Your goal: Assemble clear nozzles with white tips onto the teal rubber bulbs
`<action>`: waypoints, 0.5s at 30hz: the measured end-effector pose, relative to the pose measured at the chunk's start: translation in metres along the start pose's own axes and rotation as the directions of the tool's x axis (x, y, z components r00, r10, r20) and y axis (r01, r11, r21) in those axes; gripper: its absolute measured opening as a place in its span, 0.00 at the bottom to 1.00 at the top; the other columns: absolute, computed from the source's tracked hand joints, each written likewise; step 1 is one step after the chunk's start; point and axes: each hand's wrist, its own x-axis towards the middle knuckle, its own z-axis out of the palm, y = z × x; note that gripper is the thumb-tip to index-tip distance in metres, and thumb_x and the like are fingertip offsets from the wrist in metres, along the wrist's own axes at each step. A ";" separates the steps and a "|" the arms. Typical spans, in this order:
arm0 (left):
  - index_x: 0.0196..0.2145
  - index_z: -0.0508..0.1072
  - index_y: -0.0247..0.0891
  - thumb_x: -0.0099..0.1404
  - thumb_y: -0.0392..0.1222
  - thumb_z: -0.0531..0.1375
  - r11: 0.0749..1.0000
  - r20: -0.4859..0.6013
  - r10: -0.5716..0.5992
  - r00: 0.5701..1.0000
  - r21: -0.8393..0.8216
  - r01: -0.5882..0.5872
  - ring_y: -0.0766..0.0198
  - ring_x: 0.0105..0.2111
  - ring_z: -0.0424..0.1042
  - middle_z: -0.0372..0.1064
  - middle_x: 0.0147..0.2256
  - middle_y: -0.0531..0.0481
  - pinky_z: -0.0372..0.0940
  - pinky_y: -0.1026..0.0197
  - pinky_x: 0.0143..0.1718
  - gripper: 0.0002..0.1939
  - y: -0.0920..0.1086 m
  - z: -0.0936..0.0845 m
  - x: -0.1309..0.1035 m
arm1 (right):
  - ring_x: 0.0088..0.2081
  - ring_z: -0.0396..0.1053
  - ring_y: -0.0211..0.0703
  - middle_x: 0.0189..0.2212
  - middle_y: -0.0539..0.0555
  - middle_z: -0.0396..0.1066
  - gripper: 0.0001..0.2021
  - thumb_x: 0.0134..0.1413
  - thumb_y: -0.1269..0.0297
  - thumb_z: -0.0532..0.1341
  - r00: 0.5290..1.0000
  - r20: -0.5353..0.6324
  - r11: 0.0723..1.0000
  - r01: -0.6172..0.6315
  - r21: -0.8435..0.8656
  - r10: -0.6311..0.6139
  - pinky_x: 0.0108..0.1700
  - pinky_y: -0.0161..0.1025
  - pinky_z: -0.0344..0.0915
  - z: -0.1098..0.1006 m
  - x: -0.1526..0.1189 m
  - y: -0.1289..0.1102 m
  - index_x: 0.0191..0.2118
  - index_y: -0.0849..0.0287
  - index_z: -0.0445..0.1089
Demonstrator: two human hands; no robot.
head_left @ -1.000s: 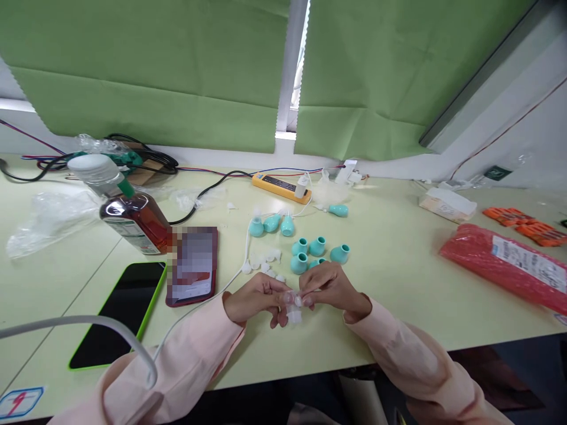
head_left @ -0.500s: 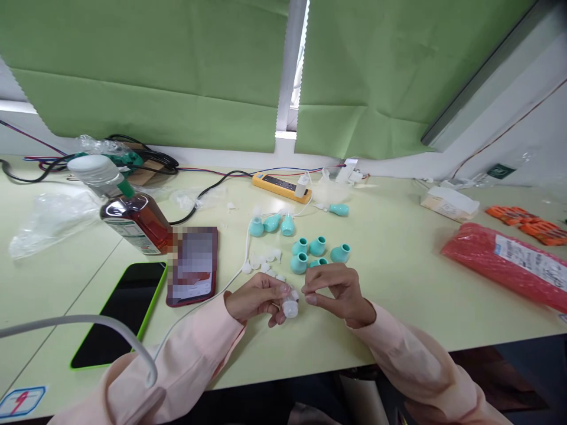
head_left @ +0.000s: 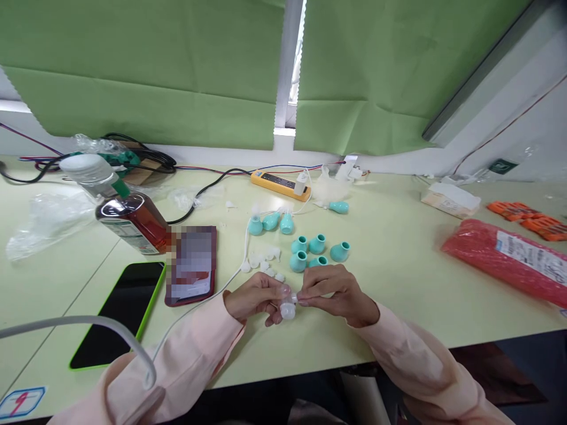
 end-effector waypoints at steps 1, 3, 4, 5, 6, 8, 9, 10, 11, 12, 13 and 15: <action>0.20 0.71 0.25 0.47 0.47 0.62 1.000 -0.012 -0.004 1.000 -0.005 0.004 0.71 0.13 0.63 0.65 0.14 0.49 0.57 0.71 0.11 0.17 0.000 0.000 0.000 | 0.22 0.62 0.33 0.20 0.52 0.69 0.06 0.40 0.77 0.62 1.000 0.005 0.999 0.021 -0.025 -0.020 0.23 0.32 0.59 0.000 0.000 0.001 0.27 0.60 0.72; 0.20 0.71 0.25 0.47 0.46 0.62 1.000 -0.040 -0.011 0.999 -0.008 0.010 0.71 0.13 0.63 0.65 0.14 0.49 0.58 0.71 0.10 0.16 0.001 0.001 0.000 | 0.22 0.61 0.33 0.19 0.52 0.68 0.05 0.40 0.77 0.62 0.998 0.012 0.995 0.058 -0.078 -0.057 0.23 0.32 0.59 0.001 0.000 0.001 0.26 0.62 0.71; 0.20 0.71 0.25 0.47 0.46 0.62 1.000 -0.052 -0.012 0.999 -0.007 0.012 0.70 0.13 0.63 0.65 0.14 0.48 0.58 0.71 0.10 0.16 0.002 0.001 0.000 | 0.22 0.61 0.33 0.19 0.53 0.68 0.05 0.40 0.77 0.61 0.997 0.016 0.992 0.074 -0.106 -0.073 0.23 0.32 0.59 0.001 0.000 0.001 0.26 0.62 0.71; 0.19 0.71 0.25 0.47 0.46 0.62 1.000 -0.060 -0.014 0.998 -0.005 0.013 0.70 0.13 0.64 0.65 0.14 0.48 0.58 0.71 0.10 0.16 0.002 0.001 0.000 | 0.22 0.61 0.33 0.19 0.53 0.68 0.04 0.40 0.77 0.61 0.996 0.021 0.987 0.089 -0.131 -0.087 0.23 0.33 0.59 0.001 0.001 0.001 0.26 0.63 0.70; 0.19 0.71 0.25 0.47 0.46 0.62 1.000 -0.064 -0.014 0.998 -0.003 0.014 0.70 0.13 0.64 0.65 0.14 0.48 0.59 0.71 0.10 0.16 0.002 0.001 0.000 | 0.22 0.61 0.33 0.19 0.53 0.67 0.04 0.41 0.77 0.61 0.995 0.027 0.983 0.100 -0.154 -0.097 0.24 0.33 0.59 0.001 0.001 0.001 0.26 0.63 0.70; 0.20 0.71 0.25 0.48 0.46 0.61 1.000 -0.062 -0.019 0.998 -0.002 0.019 0.70 0.13 0.64 0.66 0.15 0.47 0.59 0.70 0.10 0.16 0.001 0.000 0.001 | 0.23 0.61 0.34 0.20 0.53 0.67 0.04 0.42 0.77 0.60 0.993 0.043 0.975 0.118 -0.189 -0.112 0.24 0.33 0.59 0.001 0.001 0.000 0.27 0.63 0.69; 0.20 0.71 0.25 0.48 0.46 0.61 1.000 -0.060 -0.021 0.998 -0.003 0.021 0.70 0.13 0.64 0.66 0.15 0.47 0.59 0.70 0.10 0.16 0.001 -0.001 0.001 | 0.23 0.61 0.34 0.20 0.52 0.67 0.04 0.42 0.77 0.60 0.992 0.052 0.971 0.126 -0.202 -0.118 0.24 0.33 0.59 0.001 0.000 0.000 0.28 0.63 0.69; 0.20 0.71 0.25 0.48 0.45 0.61 1.000 -0.058 -0.024 0.998 -0.003 0.024 0.70 0.14 0.64 0.66 0.15 0.47 0.59 0.70 0.11 0.16 0.000 -0.001 0.001 | 0.23 0.61 0.34 0.20 0.52 0.67 0.04 0.42 0.77 0.60 0.991 0.058 0.968 0.131 -0.216 -0.121 0.25 0.33 0.59 0.001 -0.001 0.000 0.28 0.63 0.68; 0.20 0.71 0.25 0.48 0.45 0.61 1.000 -0.057 -0.025 0.998 -0.002 0.025 0.70 0.14 0.64 0.66 0.15 0.47 0.60 0.71 0.11 0.15 0.000 -0.002 0.001 | 0.24 0.61 0.34 0.20 0.52 0.66 0.05 0.43 0.77 0.59 0.991 0.065 0.964 0.133 -0.232 -0.121 0.25 0.32 0.59 0.001 -0.001 0.001 0.28 0.63 0.68; 0.21 0.71 0.25 0.49 0.45 0.61 1.000 -0.058 -0.025 0.998 -0.001 0.025 0.70 0.14 0.64 0.66 0.15 0.47 0.60 0.71 0.11 0.15 0.000 -0.002 0.001 | 0.24 0.60 0.34 0.20 0.52 0.66 0.05 0.43 0.77 0.59 0.990 0.073 0.959 0.133 -0.249 -0.119 0.25 0.32 0.59 0.002 -0.002 0.001 0.29 0.63 0.67; 0.21 0.71 0.25 0.49 0.44 0.61 1.000 -0.061 -0.023 0.998 -0.001 0.023 0.70 0.14 0.65 0.66 0.15 0.47 0.60 0.71 0.11 0.15 0.000 -0.002 0.001 | 0.24 0.60 0.34 0.20 0.52 0.66 0.05 0.43 0.77 0.59 0.990 0.079 0.954 0.133 -0.267 -0.116 0.25 0.32 0.59 0.002 -0.003 0.002 0.29 0.63 0.67; 0.21 0.71 0.25 0.50 0.44 0.60 1.000 -0.066 -0.016 0.998 0.001 0.016 0.70 0.14 0.64 0.66 0.15 0.48 0.60 0.71 0.11 0.14 0.000 -0.002 0.000 | 0.24 0.59 0.34 0.21 0.52 0.65 0.05 0.43 0.77 0.58 0.990 0.089 0.943 0.133 -0.304 -0.111 0.25 0.33 0.59 0.003 -0.005 0.003 0.29 0.63 0.66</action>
